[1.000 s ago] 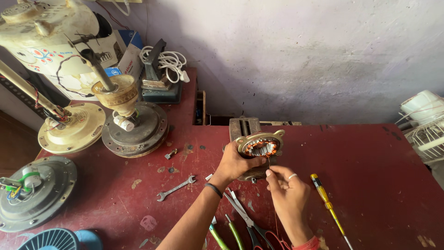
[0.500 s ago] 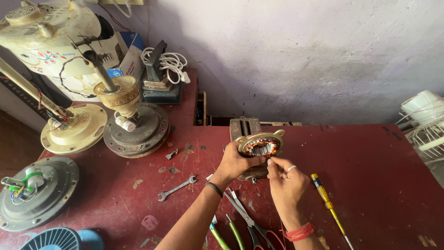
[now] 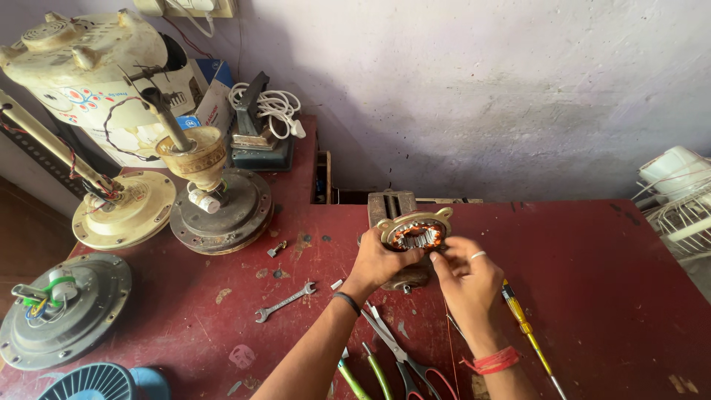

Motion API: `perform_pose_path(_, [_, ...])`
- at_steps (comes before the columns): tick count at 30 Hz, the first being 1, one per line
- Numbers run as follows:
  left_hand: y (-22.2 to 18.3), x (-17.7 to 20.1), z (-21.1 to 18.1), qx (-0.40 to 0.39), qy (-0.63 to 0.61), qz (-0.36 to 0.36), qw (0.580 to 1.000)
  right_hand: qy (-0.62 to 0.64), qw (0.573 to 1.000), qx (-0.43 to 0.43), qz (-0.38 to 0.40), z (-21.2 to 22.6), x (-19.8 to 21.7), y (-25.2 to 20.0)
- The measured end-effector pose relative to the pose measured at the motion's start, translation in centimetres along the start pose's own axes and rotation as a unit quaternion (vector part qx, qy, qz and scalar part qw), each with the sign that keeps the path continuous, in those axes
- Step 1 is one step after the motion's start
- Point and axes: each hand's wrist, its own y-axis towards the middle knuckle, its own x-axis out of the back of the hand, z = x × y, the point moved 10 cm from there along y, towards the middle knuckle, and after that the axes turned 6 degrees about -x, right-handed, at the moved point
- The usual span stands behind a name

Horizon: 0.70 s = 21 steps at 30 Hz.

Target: The person winds copper wire around a motor stator held in a bench vise. They use scissors to cut a strip of white insulating tape and wrap it around the wire ends before continuing to wind the coil.

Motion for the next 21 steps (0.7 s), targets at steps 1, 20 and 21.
perform_pose_path(1, [0.1,0.0,0.1,-0.001,-0.004,0.002,1.0,-0.022,1.0,-0.012,0.012,-0.1,0.1,0.4])
perform_pose_path(20, [-0.1,-0.4,1.6,0.053,-0.059,0.0,0.997,0.265,0.893,-0.075,0.355,-3.3,-6.2,4.9])
perform_pose_path(21, [-0.1,-0.5,1.7,0.052,-0.077,0.0,0.996,0.256,0.896,-0.08,0.355,-3.5,-6.3,5.0])
